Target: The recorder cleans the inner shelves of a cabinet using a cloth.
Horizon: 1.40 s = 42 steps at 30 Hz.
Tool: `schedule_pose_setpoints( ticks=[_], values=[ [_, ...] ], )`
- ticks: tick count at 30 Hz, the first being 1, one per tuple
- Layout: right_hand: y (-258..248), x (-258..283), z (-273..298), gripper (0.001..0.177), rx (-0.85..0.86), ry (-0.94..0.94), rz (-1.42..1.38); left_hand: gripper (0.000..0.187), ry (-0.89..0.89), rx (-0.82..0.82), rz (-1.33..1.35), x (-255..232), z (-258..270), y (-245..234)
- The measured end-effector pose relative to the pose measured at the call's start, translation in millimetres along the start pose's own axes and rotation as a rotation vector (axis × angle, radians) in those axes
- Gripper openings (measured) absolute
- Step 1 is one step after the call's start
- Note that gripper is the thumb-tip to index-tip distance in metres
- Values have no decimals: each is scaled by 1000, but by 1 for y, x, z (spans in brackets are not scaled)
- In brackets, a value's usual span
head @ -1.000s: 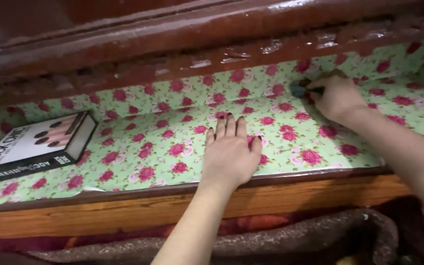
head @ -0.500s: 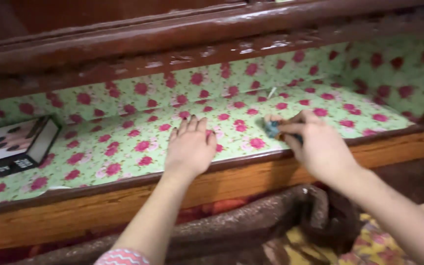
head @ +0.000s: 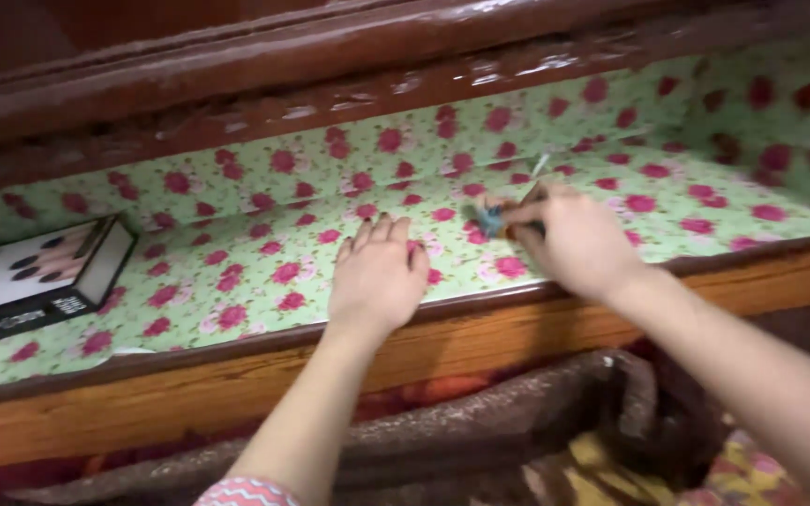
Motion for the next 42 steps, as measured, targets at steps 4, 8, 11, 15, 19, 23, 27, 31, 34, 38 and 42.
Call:
schedule_pose_setpoints(
  ticks=[4,8,11,15,19,23,27,31,34,38,42],
  values=[
    [49,-24,-49,28,241,170,28,51,-19,-82,49,-6,4,-15],
    [97,-53,-82,30,165,87,66,43,-29,-221,112,-3,1,-14],
    [112,-56,-89,31,101,56,80,38,-35,-267,131,-3,3,-24],
    [94,-39,-79,33,103,164,-8,28,-46,-260,141,-8,7,-30],
    [42,13,-47,32,366,380,138,26,-42,-251,134,-13,11,-38],
    [27,27,-8,28,27,92,-2,31,-76,-188,77,-14,10,-37],
    [-13,71,28,24,-72,111,-103,41,-59,-199,37,-5,5,-20],
    [-31,93,44,23,-106,54,-186,48,-52,-231,47,-1,3,-11],
    [-31,95,40,21,-102,41,-209,49,-72,-207,42,-2,4,-19],
    [-5,76,14,24,36,80,-177,43,-107,-197,60,-3,9,-18],
    [38,53,-33,24,52,82,-143,37,-113,-233,66,-3,8,-25]
  ],
)
Point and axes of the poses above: each hand's wrist, its own z-axis away from the middle knuckle, its own y-axis out of the palm, x = y × z, the point moved 4 cm from there along -z, towards the middle knuckle, and after that the axes turned 9 degrees about -x, right-handed, at the moved point
